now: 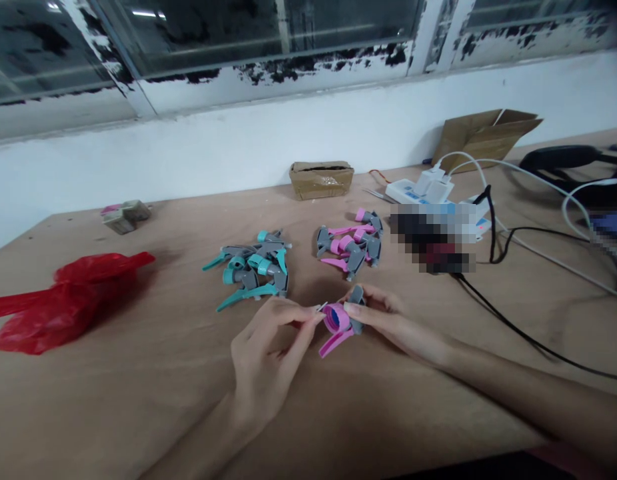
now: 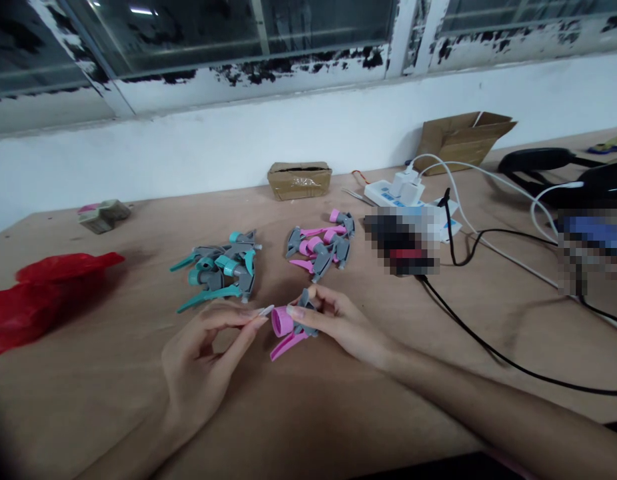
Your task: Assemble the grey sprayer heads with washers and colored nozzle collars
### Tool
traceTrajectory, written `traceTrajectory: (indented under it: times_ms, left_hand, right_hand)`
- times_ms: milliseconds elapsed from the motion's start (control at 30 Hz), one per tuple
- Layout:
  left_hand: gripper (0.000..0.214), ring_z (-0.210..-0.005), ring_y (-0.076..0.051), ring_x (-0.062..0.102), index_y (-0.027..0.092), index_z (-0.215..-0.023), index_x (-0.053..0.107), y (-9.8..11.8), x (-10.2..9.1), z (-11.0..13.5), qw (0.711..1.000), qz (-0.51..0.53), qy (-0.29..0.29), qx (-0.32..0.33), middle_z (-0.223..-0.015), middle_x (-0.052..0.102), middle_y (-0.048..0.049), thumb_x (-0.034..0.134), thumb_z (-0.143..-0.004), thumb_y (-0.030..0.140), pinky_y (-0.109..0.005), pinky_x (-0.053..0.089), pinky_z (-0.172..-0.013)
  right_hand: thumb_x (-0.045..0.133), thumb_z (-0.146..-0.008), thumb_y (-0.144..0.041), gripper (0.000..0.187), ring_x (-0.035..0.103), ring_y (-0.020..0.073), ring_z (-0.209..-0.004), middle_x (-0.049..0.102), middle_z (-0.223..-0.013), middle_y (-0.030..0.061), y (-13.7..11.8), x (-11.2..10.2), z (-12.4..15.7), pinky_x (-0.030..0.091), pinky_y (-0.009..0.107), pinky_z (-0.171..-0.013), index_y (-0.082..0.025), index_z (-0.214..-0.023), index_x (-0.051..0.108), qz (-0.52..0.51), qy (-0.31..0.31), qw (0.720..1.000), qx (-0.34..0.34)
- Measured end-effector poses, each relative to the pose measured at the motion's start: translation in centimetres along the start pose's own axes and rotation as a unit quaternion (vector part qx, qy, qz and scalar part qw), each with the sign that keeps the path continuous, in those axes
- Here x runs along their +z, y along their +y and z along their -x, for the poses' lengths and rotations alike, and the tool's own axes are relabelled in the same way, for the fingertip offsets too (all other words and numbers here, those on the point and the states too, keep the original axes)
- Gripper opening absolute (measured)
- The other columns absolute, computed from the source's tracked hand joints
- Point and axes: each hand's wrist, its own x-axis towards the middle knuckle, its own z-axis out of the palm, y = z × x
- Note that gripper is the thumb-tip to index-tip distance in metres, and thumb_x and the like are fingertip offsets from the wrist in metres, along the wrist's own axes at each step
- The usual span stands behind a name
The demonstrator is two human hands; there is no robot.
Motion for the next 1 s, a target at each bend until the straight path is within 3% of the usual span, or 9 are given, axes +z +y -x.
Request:
traceTrajectory:
  times_ms: [267, 433, 700, 867, 1000]
  left_hand:
    - [0.027, -0.076, -0.015, 0.063, 0.023, -0.088, 0.060, 0.56, 0.39, 0.39, 0.999, 0.041, 0.005, 0.010, -0.080, 0.065, 0.0021, 0.067, -0.072, 0.003, -0.030, 0.051, -0.068]
    - [0.020, -0.076, -0.015, 0.063, 0.023, -0.087, 0.061, 0.91, 0.68, 0.45, 0.997, 0.051, -0.049, 0.007, -0.078, 0.067, 0.0013, 0.062, -0.078, 0.006, -0.029, 0.051, -0.067]
    - [0.019, -0.080, -0.015, 0.062, 0.024, -0.090, 0.062, 0.35, 0.67, 0.71, 0.996, 0.035, -0.079, -0.029, -0.084, 0.067, 0.0009, 0.062, -0.079, 0.008, -0.028, 0.050, -0.071]
    - [0.017, -0.079, -0.015, 0.061, 0.022, -0.089, 0.062, 0.32, 0.50, 0.37, 0.992, 0.067, -0.093, -0.046, -0.083, 0.067, 0.0000, 0.062, -0.079, 0.008, -0.027, 0.049, -0.070]
    - [0.012, -0.074, -0.014, 0.060, 0.020, -0.083, 0.061, 0.35, 0.19, -0.24, 0.988, 0.082, -0.103, -0.081, -0.077, 0.064, 0.0001, 0.062, -0.078, 0.009, -0.027, 0.048, -0.067]
  right_hand:
    - [0.064, -0.077, -0.042, 0.023, 0.052, 0.0136, -0.072, 0.055, -0.071, -0.0014, 0.58, 0.61, 0.39, 0.042, 0.029, -0.073, -0.020, -0.077, 0.057, -0.027, 0.041, 0.999, -0.004]
    - [0.062, -0.078, -0.045, 0.026, 0.052, 0.0138, -0.071, 0.055, -0.069, -0.0011, 0.69, 0.85, 0.42, 0.043, 0.029, -0.070, -0.019, -0.078, 0.057, -0.040, 0.062, 0.997, 0.001]
    - [0.062, -0.079, -0.041, 0.023, 0.049, 0.0125, -0.070, 0.055, -0.075, 0.0003, 0.51, 0.85, 0.56, 0.042, 0.026, -0.068, -0.018, -0.081, 0.057, -0.036, 0.035, 0.999, 0.005]
    - [0.062, -0.081, -0.038, 0.020, 0.049, 0.0117, -0.069, 0.050, -0.066, -0.0030, 0.65, 0.61, 0.48, 0.042, 0.026, -0.069, -0.019, -0.076, 0.055, -0.048, 0.025, 0.999, 0.000]
    - [0.062, -0.080, -0.038, 0.021, 0.050, 0.0115, -0.066, 0.054, -0.067, -0.0020, 0.75, 0.30, 0.45, 0.043, 0.025, -0.063, -0.019, -0.077, 0.055, -0.038, -0.012, 0.999, 0.005]
